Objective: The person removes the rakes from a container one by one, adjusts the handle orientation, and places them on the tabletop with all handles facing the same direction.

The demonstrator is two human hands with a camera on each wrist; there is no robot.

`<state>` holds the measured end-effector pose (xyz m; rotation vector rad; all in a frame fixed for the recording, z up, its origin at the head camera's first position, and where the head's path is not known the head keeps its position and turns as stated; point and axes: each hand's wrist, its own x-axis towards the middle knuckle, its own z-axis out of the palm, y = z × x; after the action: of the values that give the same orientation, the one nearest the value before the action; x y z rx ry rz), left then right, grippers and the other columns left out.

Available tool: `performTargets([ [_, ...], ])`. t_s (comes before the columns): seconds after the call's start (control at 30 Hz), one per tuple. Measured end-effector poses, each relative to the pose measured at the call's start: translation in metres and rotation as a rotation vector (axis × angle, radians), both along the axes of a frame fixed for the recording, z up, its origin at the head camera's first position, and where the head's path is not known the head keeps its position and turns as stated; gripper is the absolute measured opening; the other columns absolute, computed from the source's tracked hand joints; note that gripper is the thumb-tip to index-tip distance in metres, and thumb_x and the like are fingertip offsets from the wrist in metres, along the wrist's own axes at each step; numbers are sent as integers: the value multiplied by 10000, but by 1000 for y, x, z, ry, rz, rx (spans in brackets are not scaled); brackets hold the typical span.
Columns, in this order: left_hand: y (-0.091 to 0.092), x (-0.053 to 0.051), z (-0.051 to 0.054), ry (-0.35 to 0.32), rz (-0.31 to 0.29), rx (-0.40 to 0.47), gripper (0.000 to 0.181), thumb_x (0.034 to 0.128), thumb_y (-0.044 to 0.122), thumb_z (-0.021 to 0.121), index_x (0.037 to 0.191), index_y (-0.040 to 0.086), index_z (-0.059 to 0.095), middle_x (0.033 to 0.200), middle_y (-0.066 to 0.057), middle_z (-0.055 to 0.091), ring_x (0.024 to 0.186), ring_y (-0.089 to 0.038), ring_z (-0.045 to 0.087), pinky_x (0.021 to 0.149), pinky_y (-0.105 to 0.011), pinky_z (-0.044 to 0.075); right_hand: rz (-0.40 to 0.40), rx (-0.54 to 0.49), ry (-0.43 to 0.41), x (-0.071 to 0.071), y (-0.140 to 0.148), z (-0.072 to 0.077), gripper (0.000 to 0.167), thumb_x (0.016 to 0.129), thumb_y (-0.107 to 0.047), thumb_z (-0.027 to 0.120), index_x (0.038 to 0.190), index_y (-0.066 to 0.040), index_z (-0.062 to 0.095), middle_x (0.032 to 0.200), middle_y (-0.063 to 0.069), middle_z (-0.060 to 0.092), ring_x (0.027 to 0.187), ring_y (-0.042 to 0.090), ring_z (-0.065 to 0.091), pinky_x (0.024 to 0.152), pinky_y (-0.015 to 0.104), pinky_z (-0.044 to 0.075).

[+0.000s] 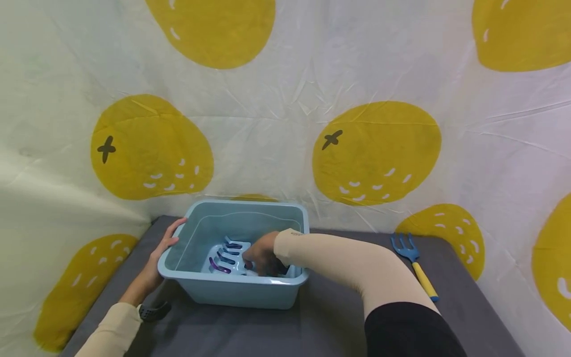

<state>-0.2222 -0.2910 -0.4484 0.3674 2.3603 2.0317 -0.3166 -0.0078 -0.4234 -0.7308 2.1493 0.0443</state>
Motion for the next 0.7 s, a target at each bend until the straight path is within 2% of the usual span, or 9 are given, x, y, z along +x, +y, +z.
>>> performTargets([
  [0.23, 1, -2, -1, 5, 1, 12, 561, 1070, 311, 300, 1615, 207, 219, 1660, -103, 106, 1410, -387, 217, 1099, -618, 198, -9, 0, -18, -1, -4, -8, 323, 925, -120, 750, 1092, -317, 555, 990, 32, 629, 793, 220, 681, 711, 390, 558],
  [0.33, 1, -2, -2, 4, -1, 17, 559, 1068, 299, 296, 1613, 199, 220, 1653, -103, 112, 1401, -381, 228, 1096, -600, 211, -3, -4, -28, -2, -4, -11, 326, 926, -117, 745, 1098, -317, 553, 998, 24, 617, 799, 213, 682, 708, 386, 560],
  [0.53, 0, -2, -1, 2, 0, 16, 568, 1061, 315, 306, 1612, 206, 221, 1649, -111, 115, 1404, -394, 219, 1098, -615, 200, 46, -47, -31, -3, -2, -6, 326, 921, -121, 749, 1097, -332, 572, 982, 14, 615, 790, 196, 628, 689, 361, 561],
  [0.7, -1, -3, -1, 6, 5, 12, 568, 1059, 314, 305, 1612, 209, 223, 1650, -112, 120, 1403, -392, 221, 1099, -622, 200, 55, -66, -56, -2, -2, 1, 311, 920, -106, 737, 1081, -319, 579, 979, 19, 605, 768, 192, 613, 672, 343, 551],
])
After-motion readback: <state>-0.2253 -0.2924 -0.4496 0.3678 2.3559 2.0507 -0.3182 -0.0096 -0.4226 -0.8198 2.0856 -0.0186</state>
